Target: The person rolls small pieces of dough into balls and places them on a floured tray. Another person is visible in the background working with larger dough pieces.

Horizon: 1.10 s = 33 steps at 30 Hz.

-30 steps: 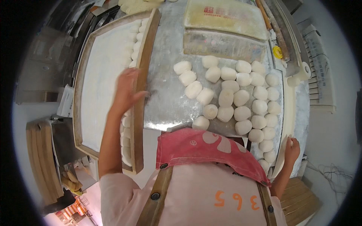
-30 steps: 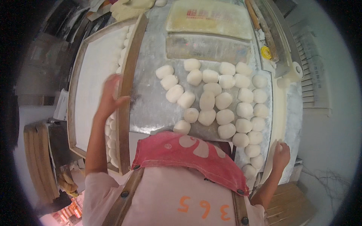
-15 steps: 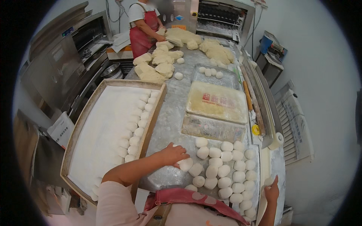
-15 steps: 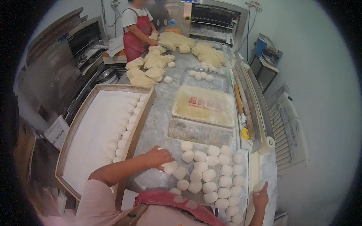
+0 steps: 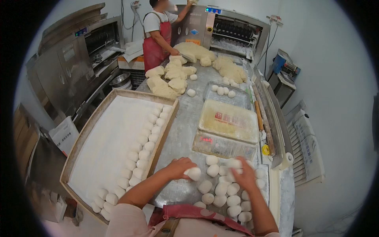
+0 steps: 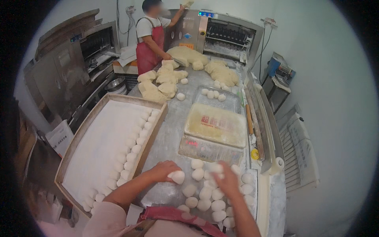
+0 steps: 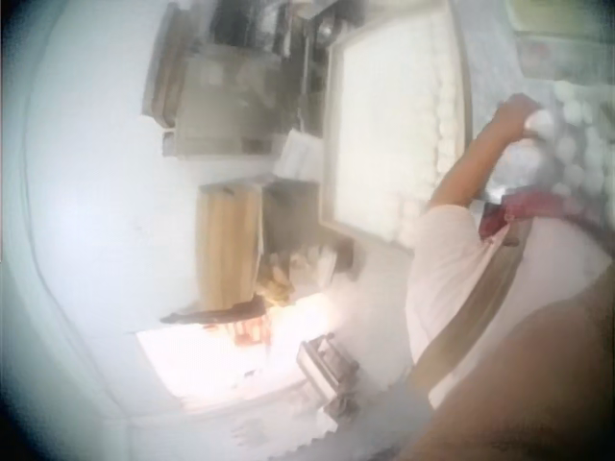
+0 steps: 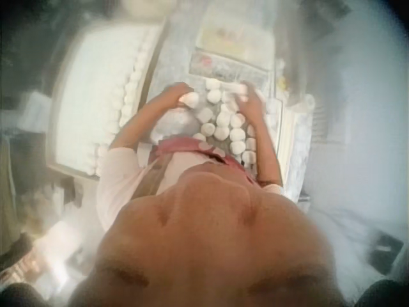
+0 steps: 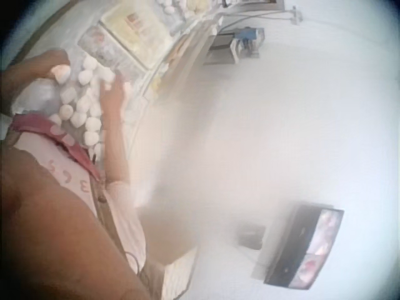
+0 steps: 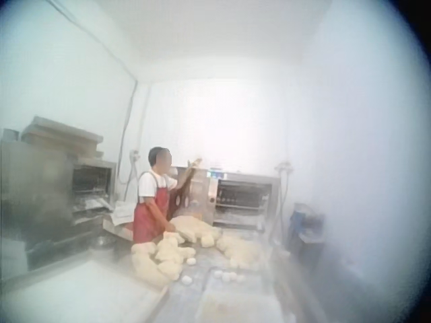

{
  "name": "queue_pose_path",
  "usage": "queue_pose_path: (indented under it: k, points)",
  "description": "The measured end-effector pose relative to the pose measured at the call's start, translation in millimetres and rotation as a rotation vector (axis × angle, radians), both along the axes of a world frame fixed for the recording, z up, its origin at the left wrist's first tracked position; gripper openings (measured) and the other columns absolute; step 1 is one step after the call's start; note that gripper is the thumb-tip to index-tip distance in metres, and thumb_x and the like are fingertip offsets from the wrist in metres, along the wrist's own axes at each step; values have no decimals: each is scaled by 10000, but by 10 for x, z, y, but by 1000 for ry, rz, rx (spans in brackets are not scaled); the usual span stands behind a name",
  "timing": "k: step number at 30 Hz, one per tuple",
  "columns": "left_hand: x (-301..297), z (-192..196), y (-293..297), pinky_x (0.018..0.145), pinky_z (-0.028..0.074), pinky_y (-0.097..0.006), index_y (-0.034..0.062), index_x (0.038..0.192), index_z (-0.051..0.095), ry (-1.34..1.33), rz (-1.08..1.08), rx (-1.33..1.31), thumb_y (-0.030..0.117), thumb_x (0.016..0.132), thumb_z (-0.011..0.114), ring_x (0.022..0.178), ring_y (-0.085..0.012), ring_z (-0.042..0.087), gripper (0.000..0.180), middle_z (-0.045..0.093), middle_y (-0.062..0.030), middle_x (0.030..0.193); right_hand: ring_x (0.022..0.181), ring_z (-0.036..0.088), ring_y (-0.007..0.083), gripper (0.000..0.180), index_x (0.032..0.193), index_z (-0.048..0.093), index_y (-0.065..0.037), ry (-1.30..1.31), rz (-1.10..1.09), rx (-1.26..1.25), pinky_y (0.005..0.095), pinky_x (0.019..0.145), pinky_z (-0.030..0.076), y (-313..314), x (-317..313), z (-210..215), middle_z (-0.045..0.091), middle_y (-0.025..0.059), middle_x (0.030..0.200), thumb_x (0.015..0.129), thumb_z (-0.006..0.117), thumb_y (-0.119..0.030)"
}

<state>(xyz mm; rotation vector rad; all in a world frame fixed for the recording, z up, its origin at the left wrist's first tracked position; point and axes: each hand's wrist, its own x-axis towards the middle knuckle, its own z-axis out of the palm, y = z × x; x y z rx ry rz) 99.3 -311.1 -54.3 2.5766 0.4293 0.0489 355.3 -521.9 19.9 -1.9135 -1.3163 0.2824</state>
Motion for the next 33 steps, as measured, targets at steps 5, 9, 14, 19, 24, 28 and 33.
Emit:
queue_pose_path:
  k: [5, 9, 14, 19, 24, 28, 33]
  points:
    - [-299, -147, 125, 1020, 428, -430, 162, 1397, 456, -631, 542, -871, 229, 905, 690, 1233, -254, 501, 549, 522, -83, 1291, 1061, 621, 367, 470, 1279, 589, -104, -137, 262, -185, 395, 905, 509, 565, -614, -772, 633, 156, 1177, 851, 716, -249]
    - [-816, -185, 104, 1007, 467, -435, 135, 1424, 403, -978, 599, -1491, 330, 1003, 561, 1178, -226, 543, 490, 539, -50, 1290, 1098, 585, 391, 435, 1224, 617, -85, -135, 160, -102, 445, 949, 474, 433, -739, -483, 616, 172, 1164, 833, 706, -253]
    - [-1868, -89, 203, 965, 502, -452, 134, 1419, 416, -1214, 684, -1309, 415, 1005, 540, 1169, -219, 557, 515, 544, -53, 1301, 1198, 526, 400, 526, 1256, 592, -37, -243, -262, -28, 476, 1050, 401, -1049, 214, -325, 585, 212, 1243, 764, 763, -105]
    - [-2550, 204, 39, 921, 503, -461, 132, 1411, 445, -730, 1287, -340, 311, 959, 608, 1174, -294, 533, 513, 524, -109, 1302, 1213, 527, 379, 822, 1378, 395, -12, -569, -890, -535, 421, 1050, 403, -3698, 751, -989, 536, 255, 1307, 737, 797, -334]
    - [-2702, -352, 40, 897, 495, -536, 161, 1381, 460, 220, 1548, 271, 302, 887, 688, 1158, -359, 511, 563, 516, -148, 1232, 1059, 634, 419, 951, 1448, 364, 50, 276, -1049, -652, 462, 895, 499, -3987, 333, -730, 637, 293, 1170, 781, 774, -490]
    - [-2530, -9, -33, 887, 495, -566, 137, 1284, 508, 218, 1573, 231, 353, 862, 709, 1188, -361, 494, 514, 493, -126, 1255, 1120, 611, 411, 915, 1449, 364, 43, -92, -918, -579, 442, 955, 473, -3724, 442, -822, 612, 313, 1211, 805, 756, -475]
    - [-2470, 22, -155, 888, 493, -570, 131, 1262, 514, 255, 1607, 222, 321, 855, 716, 1190, -358, 493, 493, 494, -123, 1251, 967, 628, 410, 481, 1083, 630, 23, -198, -990, -626, 463, 866, 494, -3789, 659, -1164, 661, 243, 1018, 728, 809, -248]
